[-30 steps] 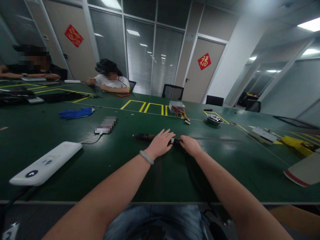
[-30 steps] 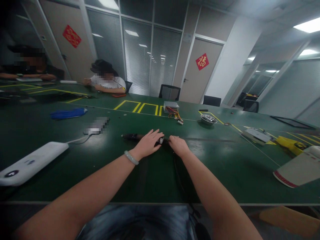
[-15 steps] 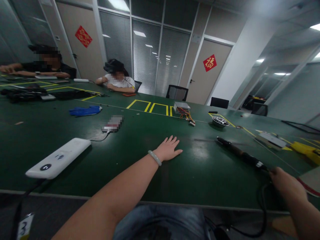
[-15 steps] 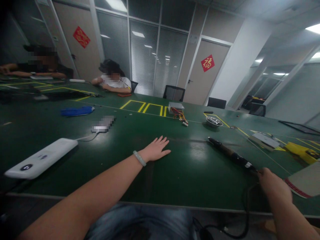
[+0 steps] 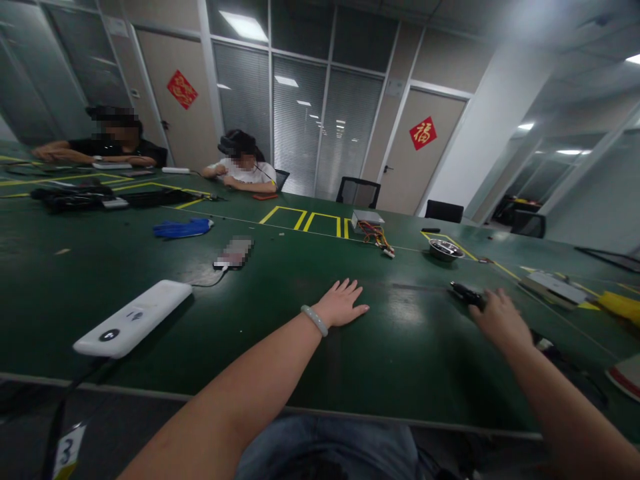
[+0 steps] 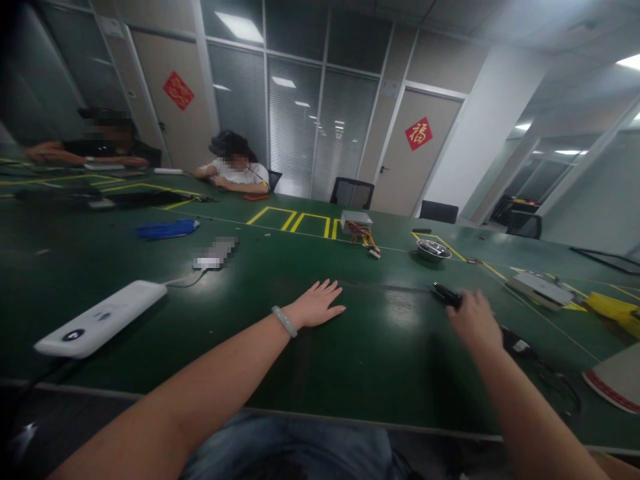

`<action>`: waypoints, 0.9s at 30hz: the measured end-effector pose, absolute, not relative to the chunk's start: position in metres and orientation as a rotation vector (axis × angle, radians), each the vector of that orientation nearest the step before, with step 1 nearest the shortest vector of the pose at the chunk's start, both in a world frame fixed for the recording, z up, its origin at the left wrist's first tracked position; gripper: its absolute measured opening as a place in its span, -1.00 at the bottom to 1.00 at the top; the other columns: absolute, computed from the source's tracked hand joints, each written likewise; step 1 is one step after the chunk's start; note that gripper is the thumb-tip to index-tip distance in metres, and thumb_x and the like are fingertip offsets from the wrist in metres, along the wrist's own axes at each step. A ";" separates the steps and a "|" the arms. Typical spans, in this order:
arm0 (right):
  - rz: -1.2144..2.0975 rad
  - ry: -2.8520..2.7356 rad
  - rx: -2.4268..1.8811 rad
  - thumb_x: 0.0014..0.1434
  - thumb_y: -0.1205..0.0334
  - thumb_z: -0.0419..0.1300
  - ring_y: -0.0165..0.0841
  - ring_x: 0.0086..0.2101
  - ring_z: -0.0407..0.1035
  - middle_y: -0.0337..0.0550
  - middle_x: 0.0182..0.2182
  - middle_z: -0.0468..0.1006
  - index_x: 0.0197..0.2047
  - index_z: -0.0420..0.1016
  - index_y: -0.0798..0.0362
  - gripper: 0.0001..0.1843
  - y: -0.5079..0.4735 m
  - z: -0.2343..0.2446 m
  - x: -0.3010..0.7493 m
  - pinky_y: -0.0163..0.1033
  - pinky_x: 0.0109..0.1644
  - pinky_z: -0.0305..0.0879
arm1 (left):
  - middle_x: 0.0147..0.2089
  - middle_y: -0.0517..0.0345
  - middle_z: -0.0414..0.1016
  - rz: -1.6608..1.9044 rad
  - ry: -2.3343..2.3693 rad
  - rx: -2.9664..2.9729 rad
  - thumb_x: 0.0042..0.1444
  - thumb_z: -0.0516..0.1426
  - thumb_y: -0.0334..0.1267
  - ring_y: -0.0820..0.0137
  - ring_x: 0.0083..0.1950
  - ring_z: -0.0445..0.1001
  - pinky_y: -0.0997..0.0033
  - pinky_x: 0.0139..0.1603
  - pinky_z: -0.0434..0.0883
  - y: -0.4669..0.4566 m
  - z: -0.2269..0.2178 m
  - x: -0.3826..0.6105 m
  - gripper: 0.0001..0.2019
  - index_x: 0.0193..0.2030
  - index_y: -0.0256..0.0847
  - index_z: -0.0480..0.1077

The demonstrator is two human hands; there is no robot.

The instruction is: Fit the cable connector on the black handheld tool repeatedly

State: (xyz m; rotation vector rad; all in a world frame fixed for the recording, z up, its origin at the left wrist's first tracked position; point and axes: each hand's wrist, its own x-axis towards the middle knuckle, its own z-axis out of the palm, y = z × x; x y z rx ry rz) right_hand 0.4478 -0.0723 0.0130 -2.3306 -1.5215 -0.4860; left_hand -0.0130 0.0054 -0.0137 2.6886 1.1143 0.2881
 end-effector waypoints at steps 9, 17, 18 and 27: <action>-0.018 -2.409 -1.217 0.35 0.00 -0.18 -0.24 0.34 -0.28 -0.11 0.37 -0.10 0.41 -0.11 -0.03 -0.39 -0.030 0.013 0.162 0.07 0.36 -0.19 | 0.45 -0.01 -0.19 0.332 1.127 2.849 0.32 -0.19 -0.03 0.15 0.45 -0.22 0.01 0.37 -0.13 0.005 -0.021 -0.011 -0.42 0.41 -0.19 -0.10; 0.344 -2.537 -1.121 0.37 -0.04 -0.22 -0.28 0.33 -0.20 -0.15 0.36 -0.04 0.39 -0.06 -0.06 -0.42 -0.032 -0.003 0.141 0.02 0.37 -0.23 | 0.46 -0.02 -0.23 0.256 1.113 2.907 0.24 -0.07 -0.08 0.10 0.45 -0.25 -0.07 0.37 -0.20 0.013 -0.035 -0.007 -0.38 0.41 -0.17 -0.09; 0.347 -2.537 -1.128 0.37 -0.04 -0.22 -0.28 0.33 -0.21 -0.15 0.36 -0.05 0.40 -0.06 -0.06 -0.41 -0.032 -0.003 0.142 0.03 0.37 -0.24 | 0.46 -0.02 -0.22 0.274 1.104 2.892 0.24 -0.07 -0.08 0.11 0.45 -0.24 -0.07 0.36 -0.19 0.014 -0.036 -0.008 -0.38 0.41 -0.16 -0.08; 0.413 -2.537 -1.179 0.36 -0.07 -0.18 -0.24 0.34 -0.25 -0.21 0.37 -0.11 0.41 -0.11 -0.12 -0.39 -0.028 0.000 0.140 0.06 0.38 -0.27 | 0.46 -0.06 -0.27 0.254 1.064 2.874 0.25 -0.08 -0.06 0.07 0.45 -0.29 -0.07 0.36 -0.24 0.015 -0.035 -0.010 -0.35 0.42 -0.21 -0.14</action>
